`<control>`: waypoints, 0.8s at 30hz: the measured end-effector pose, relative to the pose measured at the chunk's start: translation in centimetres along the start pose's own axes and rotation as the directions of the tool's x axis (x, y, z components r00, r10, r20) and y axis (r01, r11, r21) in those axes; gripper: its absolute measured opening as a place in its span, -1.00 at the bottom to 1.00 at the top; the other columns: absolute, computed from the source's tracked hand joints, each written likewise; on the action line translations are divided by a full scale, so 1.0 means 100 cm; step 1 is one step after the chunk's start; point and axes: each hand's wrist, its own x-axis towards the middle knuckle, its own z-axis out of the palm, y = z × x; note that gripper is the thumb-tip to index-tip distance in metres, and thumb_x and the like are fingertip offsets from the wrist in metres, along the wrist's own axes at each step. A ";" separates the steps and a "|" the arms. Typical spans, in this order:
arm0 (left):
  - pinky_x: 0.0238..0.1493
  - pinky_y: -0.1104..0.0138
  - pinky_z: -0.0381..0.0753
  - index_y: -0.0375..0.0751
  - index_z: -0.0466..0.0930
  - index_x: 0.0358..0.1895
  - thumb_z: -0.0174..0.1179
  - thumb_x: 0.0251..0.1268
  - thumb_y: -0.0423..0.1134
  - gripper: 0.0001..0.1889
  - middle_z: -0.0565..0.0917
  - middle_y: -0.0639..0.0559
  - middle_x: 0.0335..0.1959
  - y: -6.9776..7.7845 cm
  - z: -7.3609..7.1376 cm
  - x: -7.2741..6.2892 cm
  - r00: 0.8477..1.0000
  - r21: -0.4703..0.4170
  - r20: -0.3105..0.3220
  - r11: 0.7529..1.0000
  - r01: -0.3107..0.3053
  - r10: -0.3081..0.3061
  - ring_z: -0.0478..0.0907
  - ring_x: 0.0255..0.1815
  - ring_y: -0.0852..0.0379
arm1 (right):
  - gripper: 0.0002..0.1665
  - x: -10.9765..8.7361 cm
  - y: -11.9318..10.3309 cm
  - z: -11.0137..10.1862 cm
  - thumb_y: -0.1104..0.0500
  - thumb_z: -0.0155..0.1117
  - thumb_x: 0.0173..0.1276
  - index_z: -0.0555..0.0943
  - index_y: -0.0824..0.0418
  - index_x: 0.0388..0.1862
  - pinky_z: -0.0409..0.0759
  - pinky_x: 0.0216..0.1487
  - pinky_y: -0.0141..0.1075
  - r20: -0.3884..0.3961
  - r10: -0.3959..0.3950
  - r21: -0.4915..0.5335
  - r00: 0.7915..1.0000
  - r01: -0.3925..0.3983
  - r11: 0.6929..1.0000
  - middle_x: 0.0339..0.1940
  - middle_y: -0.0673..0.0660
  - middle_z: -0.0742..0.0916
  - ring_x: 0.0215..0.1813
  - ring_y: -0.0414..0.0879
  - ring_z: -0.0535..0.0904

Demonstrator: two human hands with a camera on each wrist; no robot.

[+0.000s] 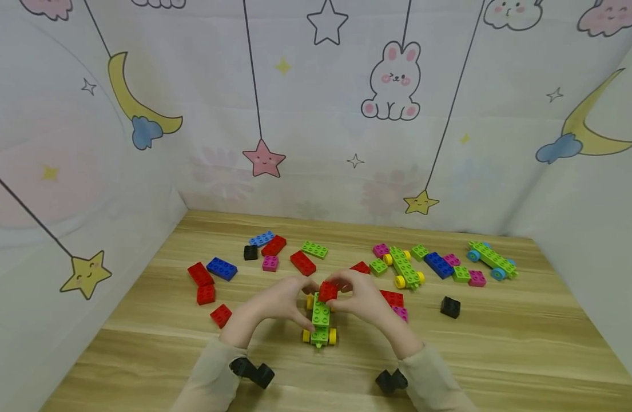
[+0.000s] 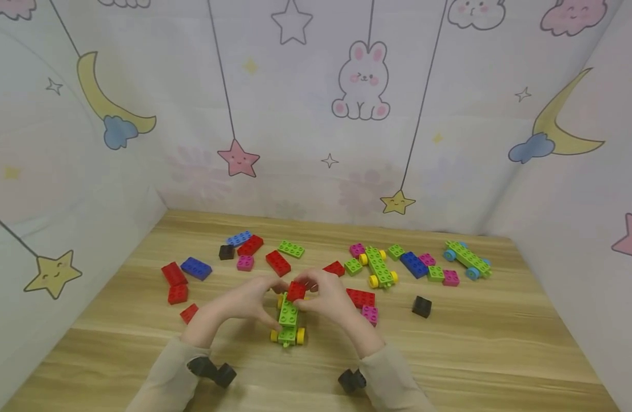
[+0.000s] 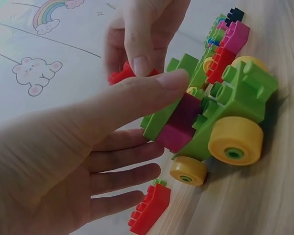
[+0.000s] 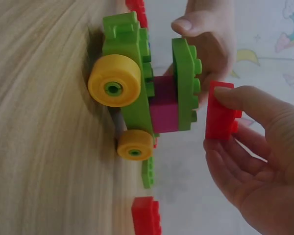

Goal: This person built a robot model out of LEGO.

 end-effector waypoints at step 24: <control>0.21 0.00 0.53 -0.36 0.51 0.17 0.57 -0.10 -0.09 -0.26 0.64 -0.16 0.10 -0.005 0.001 0.002 1.000 -0.007 0.013 1.000 0.019 -0.019 0.55 0.14 -0.09 | -0.62 0.000 0.000 0.005 0.16 0.40 0.27 0.68 0.21 0.06 0.66 0.05 -0.14 0.046 -0.059 -0.036 0.997 0.061 0.998 -0.02 0.11 0.74 0.00 -0.01 0.65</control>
